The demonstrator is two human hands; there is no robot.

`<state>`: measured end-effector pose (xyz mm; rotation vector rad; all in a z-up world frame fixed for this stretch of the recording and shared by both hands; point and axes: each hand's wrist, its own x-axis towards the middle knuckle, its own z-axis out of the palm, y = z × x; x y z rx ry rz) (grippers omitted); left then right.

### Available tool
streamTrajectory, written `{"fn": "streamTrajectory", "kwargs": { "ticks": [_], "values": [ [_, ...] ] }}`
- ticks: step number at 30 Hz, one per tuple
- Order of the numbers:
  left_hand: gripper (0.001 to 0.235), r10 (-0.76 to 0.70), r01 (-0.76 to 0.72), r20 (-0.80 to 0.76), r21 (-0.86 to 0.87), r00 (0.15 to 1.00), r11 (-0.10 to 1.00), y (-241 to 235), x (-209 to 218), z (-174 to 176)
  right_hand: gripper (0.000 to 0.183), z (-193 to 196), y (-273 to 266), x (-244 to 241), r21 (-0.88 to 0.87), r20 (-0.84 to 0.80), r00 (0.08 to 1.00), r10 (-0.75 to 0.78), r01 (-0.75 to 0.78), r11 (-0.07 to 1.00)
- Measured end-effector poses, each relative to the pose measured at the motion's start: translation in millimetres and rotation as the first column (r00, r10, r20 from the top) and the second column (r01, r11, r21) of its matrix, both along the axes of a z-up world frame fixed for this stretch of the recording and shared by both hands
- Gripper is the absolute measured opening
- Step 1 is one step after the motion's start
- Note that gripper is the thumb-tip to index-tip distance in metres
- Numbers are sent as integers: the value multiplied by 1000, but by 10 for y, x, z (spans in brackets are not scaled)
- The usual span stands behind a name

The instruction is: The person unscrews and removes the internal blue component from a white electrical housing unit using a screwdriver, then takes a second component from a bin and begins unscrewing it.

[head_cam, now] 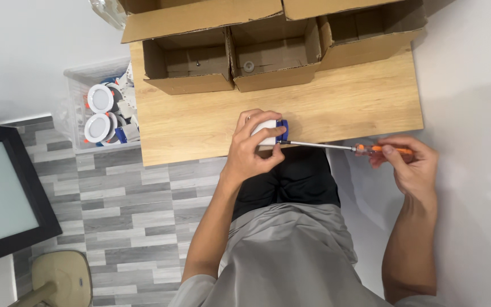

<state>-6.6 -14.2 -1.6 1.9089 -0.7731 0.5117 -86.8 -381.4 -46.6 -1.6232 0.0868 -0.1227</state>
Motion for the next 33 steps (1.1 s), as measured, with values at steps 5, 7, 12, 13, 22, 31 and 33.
{"fn": "streamTrajectory", "kwargs": {
  "ticks": [5,7,12,13,22,31,33],
  "values": [
    [26,-1,1,-15,-2,1000,1000,2,24,42,15,-195,-181,-27,31,96,994,53,-56,998],
    [27,-3,3,-23,-7,1000,1000,-2,6,22,18,-258,-245,-74,38,125,991,55,-60,997],
    [30,-2,2,-27,-20,1000,1000,-7,30,19,18,-203,-294,-62,-22,221,971,89,-87,996],
    [30,-4,4,-25,-20,1000,1000,-5,26,18,18,-157,-285,-77,-23,222,971,88,-85,996],
    [27,64,-64,34,-1,997,998,-23,14,-9,21,48,-223,-200,-66,306,946,105,-89,994],
    [11,88,-99,165,58,982,993,102,41,122,19,-18,-214,-194,-35,337,939,69,-60,998],
    [16,36,-47,195,51,980,998,166,104,156,19,-53,-220,-147,-15,360,931,55,-53,998]
  ]
}}
